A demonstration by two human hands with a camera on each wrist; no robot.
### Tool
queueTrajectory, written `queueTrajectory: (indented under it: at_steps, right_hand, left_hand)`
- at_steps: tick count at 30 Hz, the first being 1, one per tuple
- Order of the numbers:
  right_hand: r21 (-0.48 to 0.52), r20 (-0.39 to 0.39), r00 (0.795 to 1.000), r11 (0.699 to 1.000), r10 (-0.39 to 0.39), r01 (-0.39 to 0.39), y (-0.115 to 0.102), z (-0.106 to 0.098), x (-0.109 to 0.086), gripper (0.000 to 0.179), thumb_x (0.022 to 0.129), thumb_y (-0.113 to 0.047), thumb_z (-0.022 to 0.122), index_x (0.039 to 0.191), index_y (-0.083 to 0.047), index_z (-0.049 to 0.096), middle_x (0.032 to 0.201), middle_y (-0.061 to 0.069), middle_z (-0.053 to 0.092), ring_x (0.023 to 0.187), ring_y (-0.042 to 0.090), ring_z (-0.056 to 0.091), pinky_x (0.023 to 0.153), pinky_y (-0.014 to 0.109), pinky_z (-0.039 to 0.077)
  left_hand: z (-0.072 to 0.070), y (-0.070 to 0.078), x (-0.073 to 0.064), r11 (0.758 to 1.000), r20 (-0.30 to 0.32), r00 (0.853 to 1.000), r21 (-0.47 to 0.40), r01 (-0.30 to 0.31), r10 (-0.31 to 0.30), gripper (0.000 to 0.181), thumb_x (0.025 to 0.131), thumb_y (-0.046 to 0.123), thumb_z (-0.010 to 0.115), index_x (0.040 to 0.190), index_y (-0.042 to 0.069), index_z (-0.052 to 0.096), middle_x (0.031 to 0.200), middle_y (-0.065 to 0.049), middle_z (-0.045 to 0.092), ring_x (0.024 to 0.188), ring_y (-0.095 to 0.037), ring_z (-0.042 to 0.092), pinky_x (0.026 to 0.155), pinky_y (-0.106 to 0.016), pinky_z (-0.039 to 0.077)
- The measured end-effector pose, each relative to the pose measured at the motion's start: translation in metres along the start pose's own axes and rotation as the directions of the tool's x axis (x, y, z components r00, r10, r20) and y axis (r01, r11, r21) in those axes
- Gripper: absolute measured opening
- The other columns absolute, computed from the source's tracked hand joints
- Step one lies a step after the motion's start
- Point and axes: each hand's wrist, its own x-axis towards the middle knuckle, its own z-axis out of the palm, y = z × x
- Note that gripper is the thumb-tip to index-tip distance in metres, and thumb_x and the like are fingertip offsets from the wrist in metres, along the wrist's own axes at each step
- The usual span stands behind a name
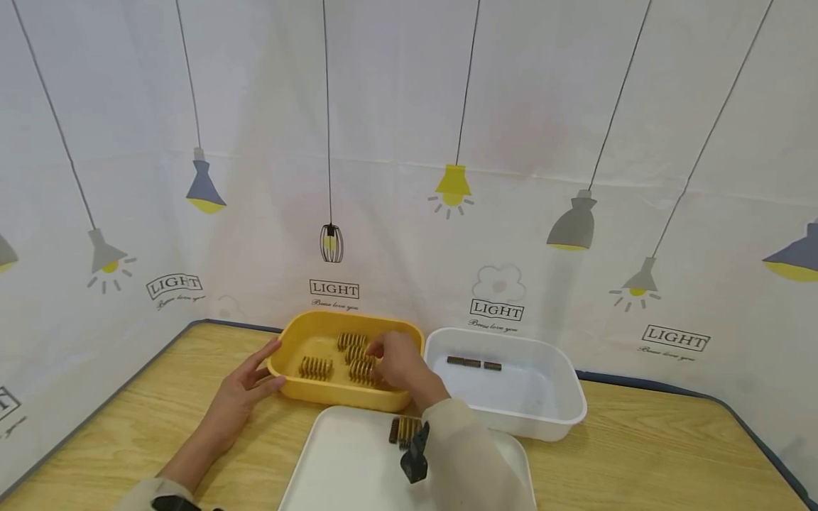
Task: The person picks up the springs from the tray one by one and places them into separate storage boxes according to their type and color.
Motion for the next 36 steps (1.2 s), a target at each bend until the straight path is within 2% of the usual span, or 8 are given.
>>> queueTrajectory:
  at_steps: [5, 15, 19, 24, 29, 36]
  right_hand:
    - [0.012, -0.013, 1.0, 1.0, 0.009, -0.009, 0.0, 0.001, 0.0, 0.022, 0.071, -0.004, 0.072, 0.092, -0.01, 0.068, 0.087, 0.001, 0.061, 0.079, 0.014, 0.054, 0.071, 0.029, 0.047]
    - [0.17, -0.037, 0.999, 0.984, -0.04, 0.046, -0.003, -0.007, -0.014, 0.021, 0.073, -0.007, 0.072, 0.094, -0.005, 0.066, 0.088, 0.005, 0.062, 0.071, 0.013, 0.056, 0.063, 0.028, 0.047]
    - [0.227, -0.046, 0.997, 0.972, -0.06, 0.069, -0.004, -0.012, -0.023, 0.02, 0.075, -0.008, 0.071, 0.095, -0.005, 0.066, 0.089, 0.006, 0.062, 0.073, 0.015, 0.057, 0.061, 0.027, 0.048]
    - [0.246, -0.058, 0.995, 0.965, -0.083, 0.094, -0.003, -0.021, -0.033, 0.02, 0.078, -0.009, 0.068, 0.097, -0.006, 0.065, 0.095, 0.007, 0.061, 0.079, 0.018, 0.058, 0.062, 0.025, 0.049]
    - [0.257, -0.088, 0.991, 0.959, -0.099, 0.119, 0.005, -0.028, -0.042, 0.018, 0.08, -0.013, 0.067, 0.098, -0.012, 0.064, 0.098, 0.006, 0.061, 0.077, 0.015, 0.058, 0.062, 0.025, 0.048]
    - [0.283, -0.144, 0.987, 0.953, -0.067, 0.106, 0.015, -0.032, -0.061, 0.02, 0.079, -0.015, 0.068, 0.098, -0.013, 0.064, 0.096, 0.001, 0.061, 0.077, 0.015, 0.058, 0.062, 0.025, 0.049]
  left_hand:
    - [0.0, 0.0, 0.0, 1.0, -0.007, 1.0, -0.001, 0.011, -0.011, 0.064, 0.081, 0.021, 0.065, 0.137, 0.018, 0.036, 0.144, 0.007, 0.023, 0.118, -0.031, 0.04, 0.082, -0.02, 0.043]
    - [0.001, 0.0, -0.001, 1.0, -0.005, 1.0, 0.006, 0.02, -0.02, 0.062, 0.082, 0.02, 0.064, 0.137, 0.019, 0.035, 0.144, 0.008, 0.022, 0.118, -0.029, 0.04, 0.082, -0.021, 0.043]
    - [0.001, 0.001, 0.0, 0.999, -0.01, 1.0, 0.026, 0.027, -0.027, 0.061, 0.083, 0.019, 0.064, 0.137, 0.021, 0.036, 0.143, 0.009, 0.023, 0.117, -0.028, 0.041, 0.082, -0.02, 0.043]
    - [0.001, 0.002, 0.0, 0.999, -0.015, 0.999, 0.033, 0.032, -0.031, 0.061, 0.083, 0.02, 0.064, 0.137, 0.021, 0.036, 0.143, 0.009, 0.023, 0.117, -0.026, 0.042, 0.082, -0.021, 0.043]
    - [0.001, 0.003, 0.0, 0.999, -0.014, 1.0, 0.025, 0.028, -0.028, 0.063, 0.081, 0.023, 0.066, 0.137, 0.021, 0.036, 0.144, 0.009, 0.023, 0.117, -0.026, 0.041, 0.082, -0.021, 0.043]
    - [0.001, 0.002, 0.0, 0.999, -0.014, 0.999, 0.029, 0.029, -0.029, 0.063, 0.082, 0.022, 0.065, 0.137, 0.02, 0.035, 0.144, 0.007, 0.023, 0.117, -0.027, 0.04, 0.082, -0.021, 0.043]
